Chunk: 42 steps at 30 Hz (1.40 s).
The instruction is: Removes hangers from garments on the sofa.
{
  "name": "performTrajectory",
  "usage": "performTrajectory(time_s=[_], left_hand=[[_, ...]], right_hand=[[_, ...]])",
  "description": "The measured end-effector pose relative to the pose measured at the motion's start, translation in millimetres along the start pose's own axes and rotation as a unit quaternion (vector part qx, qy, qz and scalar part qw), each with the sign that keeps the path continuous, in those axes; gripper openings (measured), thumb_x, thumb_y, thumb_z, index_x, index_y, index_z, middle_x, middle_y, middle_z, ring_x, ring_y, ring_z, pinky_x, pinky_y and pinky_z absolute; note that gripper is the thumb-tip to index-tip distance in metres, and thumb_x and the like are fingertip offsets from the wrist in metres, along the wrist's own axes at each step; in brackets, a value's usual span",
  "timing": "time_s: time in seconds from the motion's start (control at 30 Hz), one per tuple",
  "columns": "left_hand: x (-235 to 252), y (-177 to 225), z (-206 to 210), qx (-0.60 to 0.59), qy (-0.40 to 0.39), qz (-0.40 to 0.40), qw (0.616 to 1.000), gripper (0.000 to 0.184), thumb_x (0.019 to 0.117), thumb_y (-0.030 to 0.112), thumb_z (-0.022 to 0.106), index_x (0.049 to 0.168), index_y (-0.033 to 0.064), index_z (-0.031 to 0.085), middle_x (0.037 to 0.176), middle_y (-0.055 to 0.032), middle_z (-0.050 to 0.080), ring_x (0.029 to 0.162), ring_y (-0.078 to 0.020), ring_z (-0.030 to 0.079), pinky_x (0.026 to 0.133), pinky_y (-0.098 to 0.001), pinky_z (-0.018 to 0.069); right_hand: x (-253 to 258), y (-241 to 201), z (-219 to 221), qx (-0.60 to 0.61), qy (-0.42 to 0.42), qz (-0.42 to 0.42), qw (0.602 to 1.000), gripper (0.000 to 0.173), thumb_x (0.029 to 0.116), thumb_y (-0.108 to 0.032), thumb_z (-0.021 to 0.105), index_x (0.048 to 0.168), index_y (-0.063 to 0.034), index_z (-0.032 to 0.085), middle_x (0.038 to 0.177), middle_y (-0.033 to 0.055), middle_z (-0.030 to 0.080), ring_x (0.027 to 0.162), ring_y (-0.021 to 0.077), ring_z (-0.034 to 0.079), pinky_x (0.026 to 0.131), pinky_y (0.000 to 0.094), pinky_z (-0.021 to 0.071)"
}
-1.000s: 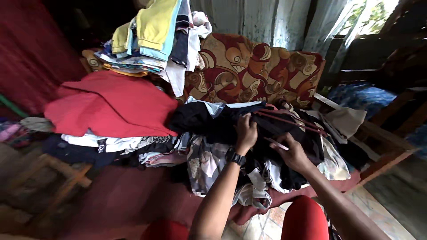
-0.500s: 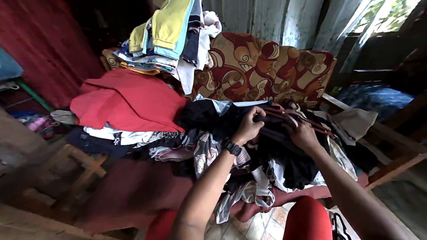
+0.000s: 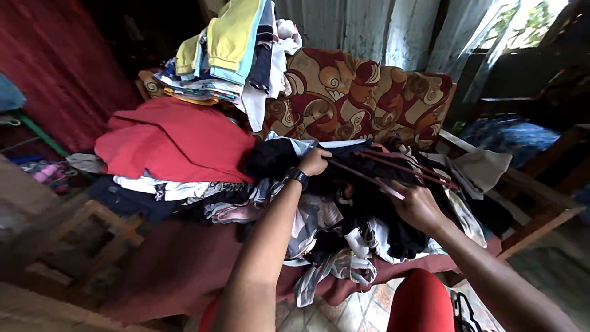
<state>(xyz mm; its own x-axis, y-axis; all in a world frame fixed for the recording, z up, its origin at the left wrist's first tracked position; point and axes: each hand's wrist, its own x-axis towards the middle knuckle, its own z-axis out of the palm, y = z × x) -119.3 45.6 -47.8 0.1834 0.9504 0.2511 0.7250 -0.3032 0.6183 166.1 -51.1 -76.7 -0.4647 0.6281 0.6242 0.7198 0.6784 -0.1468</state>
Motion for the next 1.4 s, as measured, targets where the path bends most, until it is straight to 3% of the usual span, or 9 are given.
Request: performTrajectory(time_s=[0.17,0.3,0.47,0.53,0.67,0.8,0.93,1.13,1.4], left_hand=[[-7.8,-12.6,8.4,-0.132,-0.021,0.005,0.991,0.032,0.0916,-0.014,0.052,0.113,-0.0035,0.073,0.109,-0.0159,0.072,0.096,-0.0186,0.064,0.088,-0.0385,0.0514],[-16.5,-22.2,23.1,-0.343,-0.083,-0.053,0.934,0.036,0.0953,-0.012,0.039,0.120,0.0010,0.062,0.100,-0.0052,0.067,0.080,-0.0086,0.062,0.072,-0.0276,0.0542],[-16.4,27.6,62.2,-0.229,-0.166,0.046,0.958,0.031,0.0962,-0.006,0.053,0.125,-0.0008,0.063,0.120,-0.0095,0.066,0.103,-0.0105,0.061,0.091,-0.0310,0.0513],[-19.9,50.3,83.9,-0.190,-0.124,0.136,0.964,0.019,0.0949,0.001,0.060,0.112,-0.0018,0.067,0.102,-0.0056,0.068,0.091,-0.0045,0.062,0.085,-0.0247,0.0525],[-20.2,75.4,88.6,-0.077,-0.124,0.153,0.977,0.035,0.0898,-0.004,0.065,0.125,-0.0074,0.064,0.124,-0.0260,0.064,0.119,-0.0348,0.060,0.103,-0.0494,0.0474],[-12.2,61.0,95.1,-0.027,-0.156,0.130,0.979,0.030,0.0896,0.004,0.067,0.119,-0.0006,0.069,0.116,-0.0203,0.070,0.111,-0.0316,0.066,0.098,-0.0519,0.0515],[-15.0,67.5,98.3,0.102,-0.241,0.066,0.963,0.039,0.0889,0.007,0.070,0.128,0.0042,0.067,0.133,-0.0212,0.063,0.126,-0.0382,0.059,0.103,-0.0620,0.0459],[-36.2,71.3,121.1,0.064,-0.131,0.121,0.982,0.063,0.0749,0.014,0.083,0.133,-0.0008,0.064,0.160,-0.0230,0.037,0.153,-0.0381,0.027,0.126,-0.0574,0.0133],[-31.4,19.4,122.4,0.142,-0.221,0.084,0.961,0.033,0.0931,-0.001,0.056,0.122,-0.0037,0.070,0.131,-0.0224,0.066,0.134,-0.0340,0.055,0.126,-0.0496,0.0203]], right_hand=[[-19.2,4.9,1.5,0.049,0.085,0.000,0.995,0.032,0.0982,-0.012,0.053,0.120,-0.0030,0.075,0.097,0.0165,0.077,0.079,0.0332,0.075,0.066,0.0528,0.0590],[-23.0,10.9,-0.6,0.302,0.209,0.024,0.930,0.018,0.1038,-0.016,0.054,0.109,-0.0060,0.069,0.083,-0.0104,0.065,0.070,-0.0045,0.059,0.067,0.0172,0.0534],[23.5,-13.1,3.9,0.429,0.178,0.049,0.884,0.023,0.0973,-0.003,0.058,0.117,-0.0030,0.069,0.090,-0.0051,0.073,0.080,0.0024,0.068,0.078,0.0248,0.0596],[48.1,-17.2,11.1,0.463,0.155,0.007,0.873,0.020,0.0973,-0.003,0.058,0.111,-0.0014,0.072,0.090,-0.0012,0.074,0.080,0.0050,0.068,0.076,0.0270,0.0601],[74.0,-13.4,-28.3,0.527,0.307,0.040,0.792,0.018,0.1076,-0.020,0.050,0.107,-0.0172,0.067,0.088,-0.0090,0.072,0.070,0.0009,0.065,0.065,0.0194,0.0570],[52.6,2.4,-62.5,0.505,0.411,0.029,0.759,0.031,0.1101,-0.029,0.041,0.096,-0.0190,0.066,0.075,-0.0088,0.067,0.065,0.0051,0.063,0.063,0.0247,0.0573],[53.6,37.5,-69.9,0.609,0.459,0.083,0.642,0.064,0.1119,-0.047,0.012,0.066,-0.0204,0.048,0.047,-0.0090,0.046,0.040,0.0036,0.047,0.044,0.0200,0.0453],[52.9,82.1,-33.8,0.758,0.445,0.109,0.464,0.072,0.1051,-0.066,0.013,0.067,-0.0192,0.053,0.044,-0.0085,0.042,0.036,0.0027,0.040,0.039,0.0194,0.0382],[17.6,95.4,-92.3,0.606,0.505,0.026,0.614,0.079,0.1030,-0.068,0.005,0.060,-0.0189,0.049,0.045,-0.0064,0.045,0.037,0.0055,0.044,0.038,0.0231,0.0419]])
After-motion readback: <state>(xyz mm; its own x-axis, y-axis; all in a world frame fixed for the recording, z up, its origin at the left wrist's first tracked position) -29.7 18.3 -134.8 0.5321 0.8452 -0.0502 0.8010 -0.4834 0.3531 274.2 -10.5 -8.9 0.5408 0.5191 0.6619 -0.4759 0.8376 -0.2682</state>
